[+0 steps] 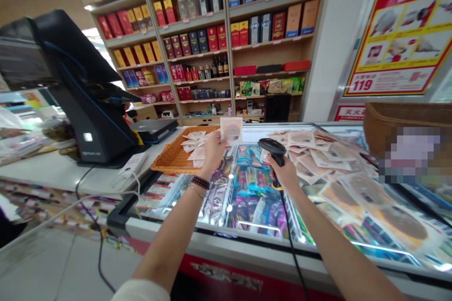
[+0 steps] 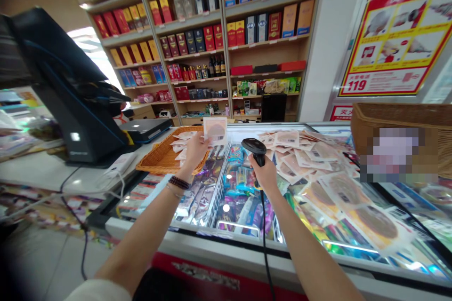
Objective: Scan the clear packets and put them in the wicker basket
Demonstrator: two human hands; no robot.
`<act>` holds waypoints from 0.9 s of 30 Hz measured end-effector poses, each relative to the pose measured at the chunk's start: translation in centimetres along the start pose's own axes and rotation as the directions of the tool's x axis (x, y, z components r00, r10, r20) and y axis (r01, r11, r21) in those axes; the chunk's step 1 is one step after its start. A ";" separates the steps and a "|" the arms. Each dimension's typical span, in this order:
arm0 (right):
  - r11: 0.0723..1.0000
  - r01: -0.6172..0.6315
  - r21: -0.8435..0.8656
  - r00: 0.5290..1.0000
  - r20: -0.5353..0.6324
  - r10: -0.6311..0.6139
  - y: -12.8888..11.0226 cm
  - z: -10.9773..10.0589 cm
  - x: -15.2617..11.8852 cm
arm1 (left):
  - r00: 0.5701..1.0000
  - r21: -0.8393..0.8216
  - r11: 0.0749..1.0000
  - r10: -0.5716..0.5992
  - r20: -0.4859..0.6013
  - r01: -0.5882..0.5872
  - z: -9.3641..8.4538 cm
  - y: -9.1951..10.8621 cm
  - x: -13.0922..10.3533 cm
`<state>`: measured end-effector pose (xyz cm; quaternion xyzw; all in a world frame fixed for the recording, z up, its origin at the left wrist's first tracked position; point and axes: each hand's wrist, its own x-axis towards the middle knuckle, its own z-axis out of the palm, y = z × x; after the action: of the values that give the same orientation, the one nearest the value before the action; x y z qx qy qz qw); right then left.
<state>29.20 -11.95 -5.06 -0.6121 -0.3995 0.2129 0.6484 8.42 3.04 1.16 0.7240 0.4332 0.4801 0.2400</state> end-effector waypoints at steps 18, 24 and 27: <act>0.885 0.118 -0.450 0.962 0.273 0.010 -1.4 -1.1 -0.5 | 0.958 -0.701 0.661 -0.263 0.119 0.268 10.6 -8.0 -3.6; 0.879 0.111 -0.463 0.958 0.285 0.029 -1.7 -0.9 -0.7 | 0.954 -0.713 0.645 -0.277 0.115 0.274 11.1 -8.4 -3.4; 0.887 0.109 -0.449 0.960 0.279 0.024 -1.6 -0.9 -0.7 | 0.950 -0.706 0.650 -0.292 0.109 0.281 11.1 -8.3 -3.4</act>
<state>29.19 -13.32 -3.66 -0.7033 -0.5385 0.1812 0.4273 14.60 5.11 -11.57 0.4929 0.3231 0.5713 0.5712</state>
